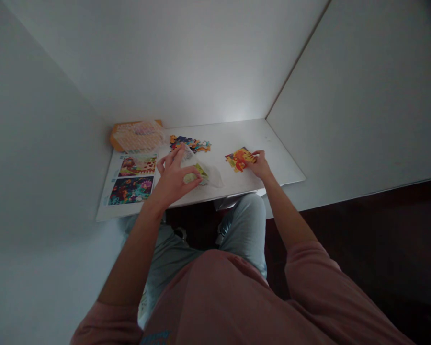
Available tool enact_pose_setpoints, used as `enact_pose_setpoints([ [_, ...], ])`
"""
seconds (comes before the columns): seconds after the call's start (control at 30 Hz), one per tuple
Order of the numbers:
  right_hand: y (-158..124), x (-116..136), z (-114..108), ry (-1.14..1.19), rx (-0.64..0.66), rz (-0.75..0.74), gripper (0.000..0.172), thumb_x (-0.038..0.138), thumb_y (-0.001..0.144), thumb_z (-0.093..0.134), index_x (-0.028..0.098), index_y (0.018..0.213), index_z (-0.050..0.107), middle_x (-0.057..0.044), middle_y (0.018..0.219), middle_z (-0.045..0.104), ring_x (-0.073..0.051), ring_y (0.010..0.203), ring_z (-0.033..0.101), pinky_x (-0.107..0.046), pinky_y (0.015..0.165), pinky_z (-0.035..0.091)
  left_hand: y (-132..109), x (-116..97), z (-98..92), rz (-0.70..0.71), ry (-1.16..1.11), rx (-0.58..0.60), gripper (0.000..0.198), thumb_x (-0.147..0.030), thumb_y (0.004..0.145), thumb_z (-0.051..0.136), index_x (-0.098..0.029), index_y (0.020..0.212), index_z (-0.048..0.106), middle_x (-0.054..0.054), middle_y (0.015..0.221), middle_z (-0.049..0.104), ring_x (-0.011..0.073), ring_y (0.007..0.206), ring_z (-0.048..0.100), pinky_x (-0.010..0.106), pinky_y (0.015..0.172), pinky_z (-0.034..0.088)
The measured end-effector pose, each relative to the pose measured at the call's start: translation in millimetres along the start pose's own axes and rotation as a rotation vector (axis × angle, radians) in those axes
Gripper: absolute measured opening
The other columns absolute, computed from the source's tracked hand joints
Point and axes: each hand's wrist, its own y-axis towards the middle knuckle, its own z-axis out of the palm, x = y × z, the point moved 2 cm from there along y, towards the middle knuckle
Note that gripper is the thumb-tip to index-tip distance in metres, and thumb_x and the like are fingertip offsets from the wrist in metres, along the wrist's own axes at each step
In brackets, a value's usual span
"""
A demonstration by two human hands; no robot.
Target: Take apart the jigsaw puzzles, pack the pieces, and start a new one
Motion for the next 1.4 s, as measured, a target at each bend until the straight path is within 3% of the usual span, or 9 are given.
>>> enact_pose_setpoints([
  [0.23,9.8,10.2,1.0,0.471,-0.111,-0.132,0.031,0.036,0.083,0.052,0.027,0.109,0.037,-0.006,0.109,0.062,-0.019,0.092,0.058,-0.035,0.079,0.047,-0.5,-0.8,0.2,-0.017,0.004,0.012,0.018,-0.042,0.082,0.052,-0.032,0.084,0.067,-0.009,0.15,0.017,0.0296,0.136,0.019,0.054,0.103,0.026],
  [0.37,11.2,29.3,-8.6,0.548,-0.119,-0.24,0.029,0.039,0.082,0.054,0.025,0.104,0.04,-0.008,0.114,0.059,-0.02,0.099,0.056,-0.036,0.082,0.046,-0.7,0.9,0.9,-0.015,-0.012,0.013,0.019,-0.042,0.083,0.051,-0.032,0.084,0.067,-0.009,0.15,0.016,0.03,0.136,0.019,0.054,0.104,0.026],
  [0.6,-18.7,88.7,-31.8,0.53,-0.071,-0.437,0.032,0.046,0.08,0.058,0.026,0.102,0.046,-0.005,0.102,0.061,-0.022,0.091,0.058,-0.036,0.077,0.048,-0.3,2.7,1.0,-0.026,-0.018,0.036,0.02,-0.043,0.083,0.051,-0.031,0.086,0.066,-0.007,0.15,0.017,0.027,0.137,0.016,0.052,0.106,0.023],
  [0.77,-52.7,141.0,-49.0,0.489,0.112,-0.707,0.031,0.044,0.078,0.062,0.026,0.102,0.054,-0.001,0.088,0.06,-0.017,0.074,0.056,-0.031,0.066,0.047,0.3,4.0,1.0,-0.032,-0.028,0.038,0.018,-0.041,0.083,0.051,-0.031,0.086,0.066,-0.005,0.147,0.027,0.0271,0.137,0.013,0.053,0.106,0.022],
  [0.93,-66.1,182.1,-44.2,0.252,0.265,-0.873,0.027,0.032,0.078,0.063,0.026,0.103,0.06,0.002,0.081,0.061,-0.014,0.066,0.054,-0.028,0.061,0.043,-1.8,3.6,-1.6,-0.02,-0.044,0.048,0.019,-0.039,0.084,0.051,-0.028,0.09,0.065,-0.006,0.149,0.021,0.0272,0.137,0.012,0.054,0.107,0.02],
  [1.07,-67.6,199.2,-37.6,0.197,0.32,-0.922,0.037,0.032,0.075,0.067,0.027,0.111,0.058,0.001,0.087,0.063,-0.014,0.065,0.055,-0.028,0.061,0.044,-3.5,5.1,-2.9,-0.018,-0.055,0.033,0.018,-0.039,0.083,0.053,-0.028,0.088,0.066,-0.006,0.15,0.019,0.0288,0.137,0.014,0.055,0.106,0.022],
  [1.17,-61.2,193.4,-41.0,0.239,0.244,-0.876,0.039,0.034,0.078,0.064,0.027,0.116,0.055,0.0,0.093,0.063,-0.015,0.067,0.056,-0.029,0.062,0.045,-4.5,7.2,-3.3,-0.022,-0.053,0.021,0.015,-0.039,0.082,0.054,-0.031,0.084,0.066,-0.007,0.148,0.025,0.0292,0.137,0.016,0.055,0.105,0.023],
  [1.23,-49.0,174.7,-42.4,0.237,0.15,-0.806,0.036,0.035,0.082,0.059,0.027,0.116,0.054,-0.002,0.096,0.063,-0.016,0.069,0.056,-0.031,0.065,0.046,-5.2,8.4,-3.6,-0.026,-0.054,0.017,0.015,-0.039,0.082,0.054,-0.032,0.084,0.066,-0.007,0.146,0.028,0.0295,0.137,0.016,0.055,0.106,0.023],
  [1.4,-2.6,85.5,-20.4,-0.042,0.038,-0.434,0.046,0.047,0.079,0.06,0.018,0.115,0.056,-0.012,0.109,0.057,-0.024,0.082,0.058,-0.039,0.08,0.045,-5.6,10.8,-1.9,-0.026,-0.087,0.011,0.017,-0.042,0.081,0.054,-0.031,0.086,0.067,-0.007,0.145,0.03,0.0303,0.137,0.014,0.057,0.106,0.022],
])
